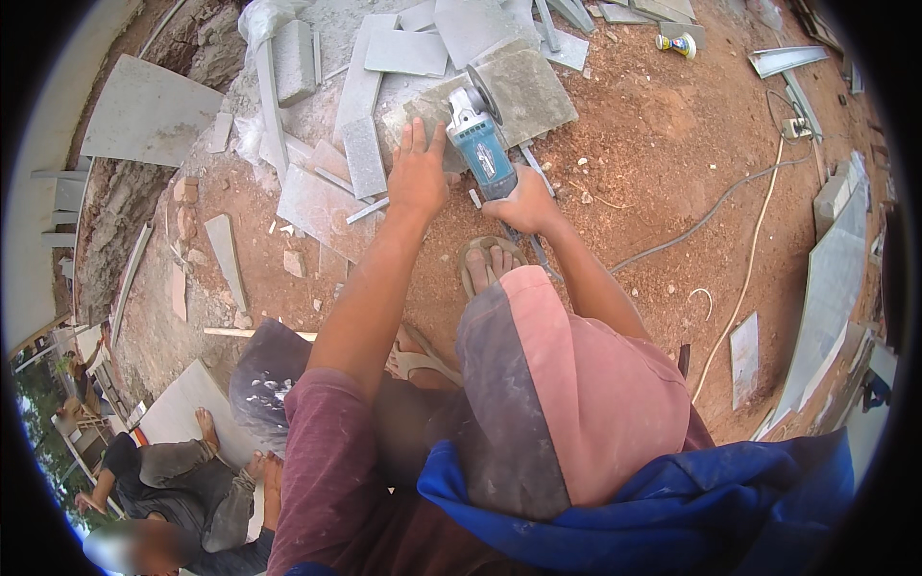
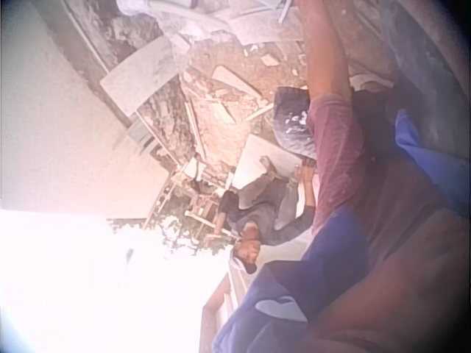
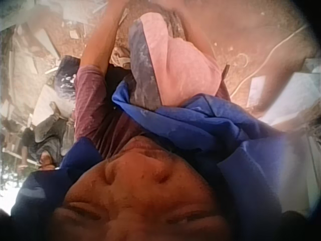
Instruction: The person uses an angle grinder to cut rectangular ceramic tiles on a dirt surface. They hold the tile steady with one hand while guiding the grinder with the other, creating straight cuts. The person handles multiple tiles, positioning them for cutting and moving the cut pieces aside.
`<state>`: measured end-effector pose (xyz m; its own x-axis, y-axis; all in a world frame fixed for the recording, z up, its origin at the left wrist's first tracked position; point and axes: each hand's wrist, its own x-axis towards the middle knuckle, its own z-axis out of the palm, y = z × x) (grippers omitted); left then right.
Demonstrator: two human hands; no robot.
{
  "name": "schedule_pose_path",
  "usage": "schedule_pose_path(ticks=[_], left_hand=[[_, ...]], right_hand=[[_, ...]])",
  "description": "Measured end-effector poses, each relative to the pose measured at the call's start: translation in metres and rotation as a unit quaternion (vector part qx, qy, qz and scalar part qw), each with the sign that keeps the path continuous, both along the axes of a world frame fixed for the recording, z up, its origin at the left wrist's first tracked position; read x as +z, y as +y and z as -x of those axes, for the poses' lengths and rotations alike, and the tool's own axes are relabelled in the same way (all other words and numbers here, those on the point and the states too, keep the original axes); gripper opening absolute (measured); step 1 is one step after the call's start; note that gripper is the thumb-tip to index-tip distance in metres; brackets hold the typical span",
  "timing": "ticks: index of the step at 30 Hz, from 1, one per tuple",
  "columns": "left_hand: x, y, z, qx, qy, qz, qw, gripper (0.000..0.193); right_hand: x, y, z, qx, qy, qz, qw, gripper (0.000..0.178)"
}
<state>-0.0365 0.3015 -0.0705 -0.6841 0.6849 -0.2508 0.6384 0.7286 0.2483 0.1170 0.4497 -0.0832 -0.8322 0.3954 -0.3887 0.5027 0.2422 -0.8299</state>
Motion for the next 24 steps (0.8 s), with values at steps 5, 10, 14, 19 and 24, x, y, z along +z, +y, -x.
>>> schedule_pose_path(ticks=[5,10,14,19,24], left_hand=[[0.000,0.000,0.000,0.000,-0.001,-0.002,1.000,0.095],[0.000,0.000,0.000,-0.001,0.000,-0.003,1.000,0.094],[0.001,0.000,0.000,-0.002,-0.002,-0.002,1.000,0.094],[0.000,0.000,0.000,-0.005,0.000,-0.008,1.000,0.093],[-0.003,-0.002,0.001,-0.007,0.004,-0.014,1.000,0.093]], right_hand=[[0.001,0.003,0.004,0.013,-0.015,0.003,1.000,0.056],[0.001,0.003,0.006,0.010,-0.009,-0.008,1.000,0.054],[-0.002,0.004,0.009,0.010,-0.006,0.000,1.000,0.053],[-0.010,0.006,0.011,0.010,0.007,0.018,1.000,0.050],[-0.010,0.008,0.016,0.025,-0.013,0.030,0.999,0.051]])
